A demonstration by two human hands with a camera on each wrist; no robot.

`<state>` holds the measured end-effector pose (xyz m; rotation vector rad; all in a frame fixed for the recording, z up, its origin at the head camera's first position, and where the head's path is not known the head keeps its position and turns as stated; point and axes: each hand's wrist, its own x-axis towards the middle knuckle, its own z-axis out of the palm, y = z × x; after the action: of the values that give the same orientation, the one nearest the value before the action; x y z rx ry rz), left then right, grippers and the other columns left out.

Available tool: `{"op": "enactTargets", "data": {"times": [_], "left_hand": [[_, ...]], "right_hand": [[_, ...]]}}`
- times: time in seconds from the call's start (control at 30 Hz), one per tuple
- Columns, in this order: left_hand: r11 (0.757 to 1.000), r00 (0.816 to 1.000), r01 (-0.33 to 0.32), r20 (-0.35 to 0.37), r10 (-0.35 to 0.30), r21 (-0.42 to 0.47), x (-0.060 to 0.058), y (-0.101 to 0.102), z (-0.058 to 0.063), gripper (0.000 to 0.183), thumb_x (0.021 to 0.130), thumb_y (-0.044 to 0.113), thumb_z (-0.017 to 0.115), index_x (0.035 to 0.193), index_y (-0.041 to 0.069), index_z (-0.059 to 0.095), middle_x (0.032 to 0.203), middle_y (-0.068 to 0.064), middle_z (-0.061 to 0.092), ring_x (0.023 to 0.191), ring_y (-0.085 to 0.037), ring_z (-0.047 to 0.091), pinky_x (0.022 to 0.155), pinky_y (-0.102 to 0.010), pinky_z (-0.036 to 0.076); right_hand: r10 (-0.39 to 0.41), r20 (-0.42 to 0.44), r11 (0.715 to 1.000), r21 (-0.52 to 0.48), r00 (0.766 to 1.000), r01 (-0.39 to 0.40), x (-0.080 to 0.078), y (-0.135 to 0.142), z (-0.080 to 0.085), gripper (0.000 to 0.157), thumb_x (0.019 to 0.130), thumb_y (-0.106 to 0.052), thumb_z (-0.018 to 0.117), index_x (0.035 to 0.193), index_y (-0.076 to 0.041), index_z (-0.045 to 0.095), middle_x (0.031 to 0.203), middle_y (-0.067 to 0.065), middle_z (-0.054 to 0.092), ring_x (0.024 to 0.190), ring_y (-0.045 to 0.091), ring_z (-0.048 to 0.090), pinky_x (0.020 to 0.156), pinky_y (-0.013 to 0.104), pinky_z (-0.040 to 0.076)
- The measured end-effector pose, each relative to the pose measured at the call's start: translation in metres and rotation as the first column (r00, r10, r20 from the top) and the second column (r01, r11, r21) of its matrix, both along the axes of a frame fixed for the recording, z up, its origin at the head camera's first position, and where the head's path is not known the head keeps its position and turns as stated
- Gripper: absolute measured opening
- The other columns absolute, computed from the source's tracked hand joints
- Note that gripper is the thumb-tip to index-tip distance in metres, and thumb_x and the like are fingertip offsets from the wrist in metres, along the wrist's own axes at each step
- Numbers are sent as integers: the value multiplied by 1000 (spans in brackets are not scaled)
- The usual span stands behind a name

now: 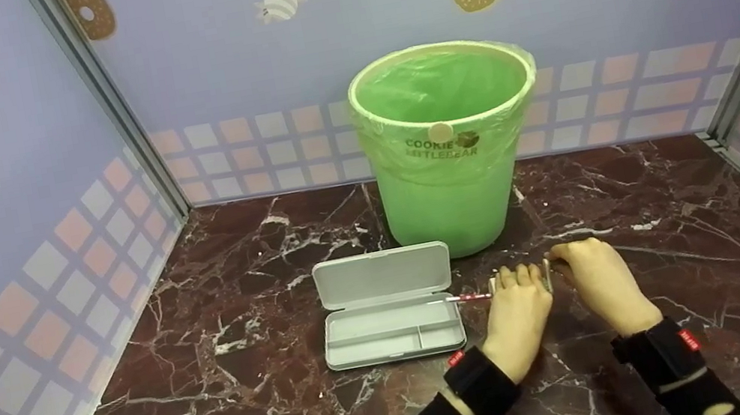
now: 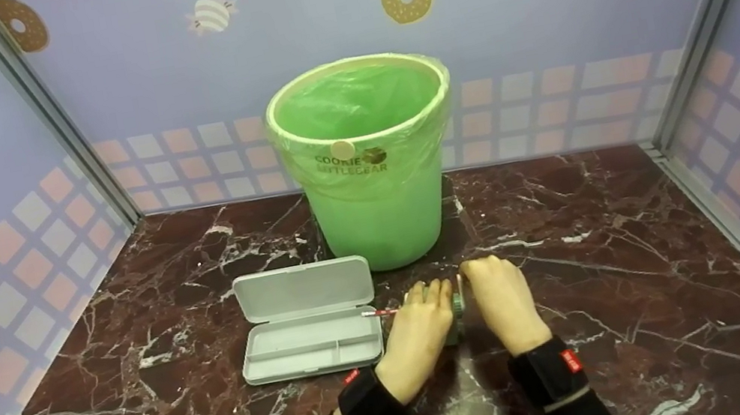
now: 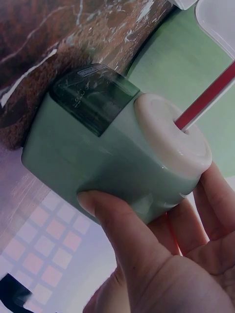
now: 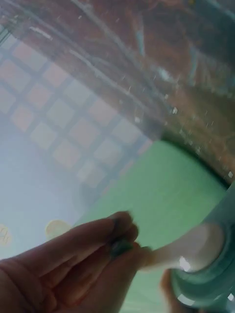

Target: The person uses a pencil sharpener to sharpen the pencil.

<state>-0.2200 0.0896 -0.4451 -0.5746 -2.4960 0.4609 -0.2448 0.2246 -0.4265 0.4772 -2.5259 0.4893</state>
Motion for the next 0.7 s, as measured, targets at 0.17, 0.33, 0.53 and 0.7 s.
{"op": "enactTargets", "data": {"times": [0.17,0.33,0.53,0.7], "left_hand": [[1000,1000,1,1,-1,5,-3,-2,0,37,99,24,43,127,18,67,120,6,71,108,-14,69,92,-25,55],[1000,1000,-1,9,1,12,-6,-4,1,38,99,24,43,127,18,67,121,5,70,108,-14,68,93,-25,55],[1000,1000,21,-21,-21,7,-4,-4,1,38,98,24,43,127,18,67,119,5,71,106,-14,68,91,-25,56],[999,998,36,-56,-35,16,-1,-3,-2,35,98,24,44,123,18,68,115,6,72,103,-13,69,90,-24,56]], "right_hand": [[-14,-3,999,-31,1000,14,-4,-3,-4,8,75,1,75,83,2,73,79,16,73,72,39,68,67,52,53],[-16,-29,999,-32,999,15,-11,-4,-10,10,75,2,75,85,3,74,80,18,74,71,40,69,65,53,54],[-8,-26,1000,10,1000,8,-18,-1,-25,8,74,1,75,81,1,73,77,16,73,67,39,67,63,52,53],[9,56,999,43,998,-12,-19,1,-34,11,72,6,71,70,-4,71,70,13,71,64,38,67,59,52,52]]}}
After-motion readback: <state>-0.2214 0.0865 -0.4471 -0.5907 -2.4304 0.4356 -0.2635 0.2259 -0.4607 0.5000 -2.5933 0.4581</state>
